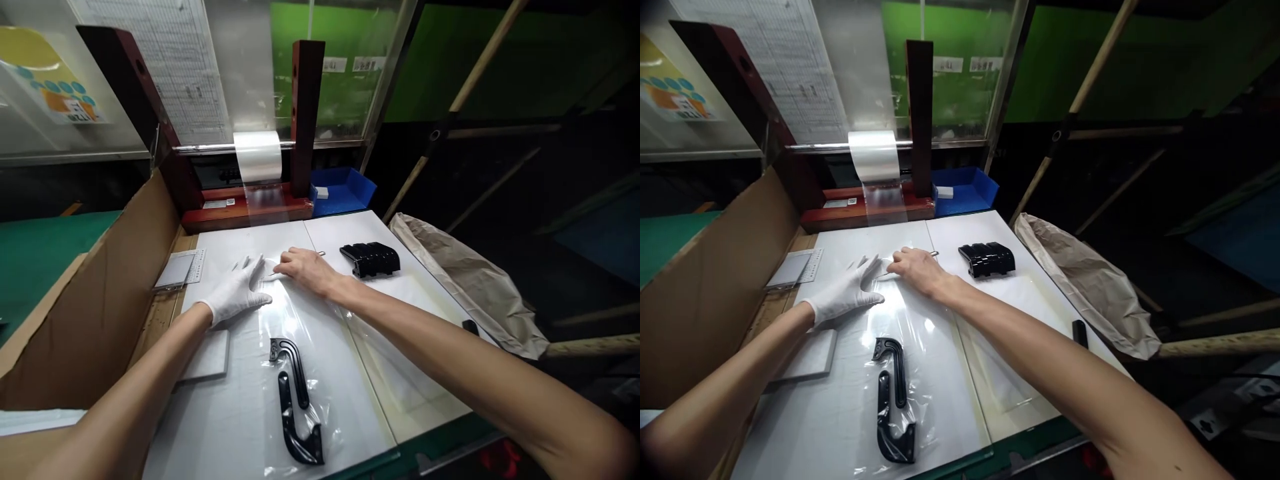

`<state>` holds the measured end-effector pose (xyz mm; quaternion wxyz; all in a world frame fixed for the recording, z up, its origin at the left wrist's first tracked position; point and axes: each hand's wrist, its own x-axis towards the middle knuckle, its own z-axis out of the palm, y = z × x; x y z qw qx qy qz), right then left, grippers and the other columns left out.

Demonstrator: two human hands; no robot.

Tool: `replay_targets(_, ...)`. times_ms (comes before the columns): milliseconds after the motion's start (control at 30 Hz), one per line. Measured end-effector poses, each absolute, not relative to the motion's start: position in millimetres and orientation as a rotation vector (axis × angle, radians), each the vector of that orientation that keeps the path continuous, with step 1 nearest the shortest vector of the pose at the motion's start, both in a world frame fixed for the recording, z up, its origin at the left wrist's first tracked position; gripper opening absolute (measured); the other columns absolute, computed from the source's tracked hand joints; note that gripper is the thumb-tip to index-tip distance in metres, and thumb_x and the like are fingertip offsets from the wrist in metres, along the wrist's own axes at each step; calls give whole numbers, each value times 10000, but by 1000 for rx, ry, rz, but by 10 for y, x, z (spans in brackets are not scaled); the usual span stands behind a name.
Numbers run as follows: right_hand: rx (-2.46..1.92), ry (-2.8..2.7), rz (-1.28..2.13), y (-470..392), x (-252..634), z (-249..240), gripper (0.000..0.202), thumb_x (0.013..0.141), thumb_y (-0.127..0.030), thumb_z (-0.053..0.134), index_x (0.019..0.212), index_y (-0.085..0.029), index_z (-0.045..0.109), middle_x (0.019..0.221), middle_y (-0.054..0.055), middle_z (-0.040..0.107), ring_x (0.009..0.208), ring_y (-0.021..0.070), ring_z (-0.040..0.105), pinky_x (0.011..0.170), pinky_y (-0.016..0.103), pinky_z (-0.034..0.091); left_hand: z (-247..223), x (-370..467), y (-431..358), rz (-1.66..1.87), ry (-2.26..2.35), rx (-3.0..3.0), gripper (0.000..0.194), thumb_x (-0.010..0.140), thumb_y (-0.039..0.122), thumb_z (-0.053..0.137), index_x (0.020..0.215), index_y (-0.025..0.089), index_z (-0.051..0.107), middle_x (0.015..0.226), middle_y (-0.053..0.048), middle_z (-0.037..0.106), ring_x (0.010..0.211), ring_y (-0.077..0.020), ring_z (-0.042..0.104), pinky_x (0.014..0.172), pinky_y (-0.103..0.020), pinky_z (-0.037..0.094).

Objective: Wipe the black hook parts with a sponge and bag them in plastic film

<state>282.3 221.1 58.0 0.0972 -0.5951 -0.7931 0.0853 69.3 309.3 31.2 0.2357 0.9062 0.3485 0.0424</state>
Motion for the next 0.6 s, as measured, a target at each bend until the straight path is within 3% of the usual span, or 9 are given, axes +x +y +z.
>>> replay_targets(167,-1965,-2259,221,1906,3223,800,147,1002,-306,634,1062,-182,684,1140,66,686,1028,197,666,921,402,565,363,683,3065,24,999,2471,1112,772,646,706,1631,148,205,1685,-252,182,1572,-393,105,1232,-537,221)
replay_targets(367,-2100,-2022,244,1666,3160,609,220,1004,-314,631,1184,-191,658,1232,76,662,1023,201,673,900,407,580,387,687,3022,-6,1062,2434,1132,774,714,665,1641,181,167,1698,-242,130,1567,-435,51,1224,-603,164)
replay_targets(500,-2071,-1799,220,1716,2869,354,244,981,-324,659,1165,-166,664,1403,102,577,1276,285,564,1055,529,487,341,692,3015,-7,1060,2449,1191,735,782,658,1641,185,166,1704,-231,124,1567,-436,49,1223,-580,182)
replay_targets(600,-1930,-1762,262,1673,2732,317,167,951,-280,696,1055,-150,695,1395,89,592,1376,304,478,1134,573,389,311,696,3017,-6,1065,2459,1185,739,758,679,1635,162,183,1693,-254,147,1572,-416,47,1229,-573,178)
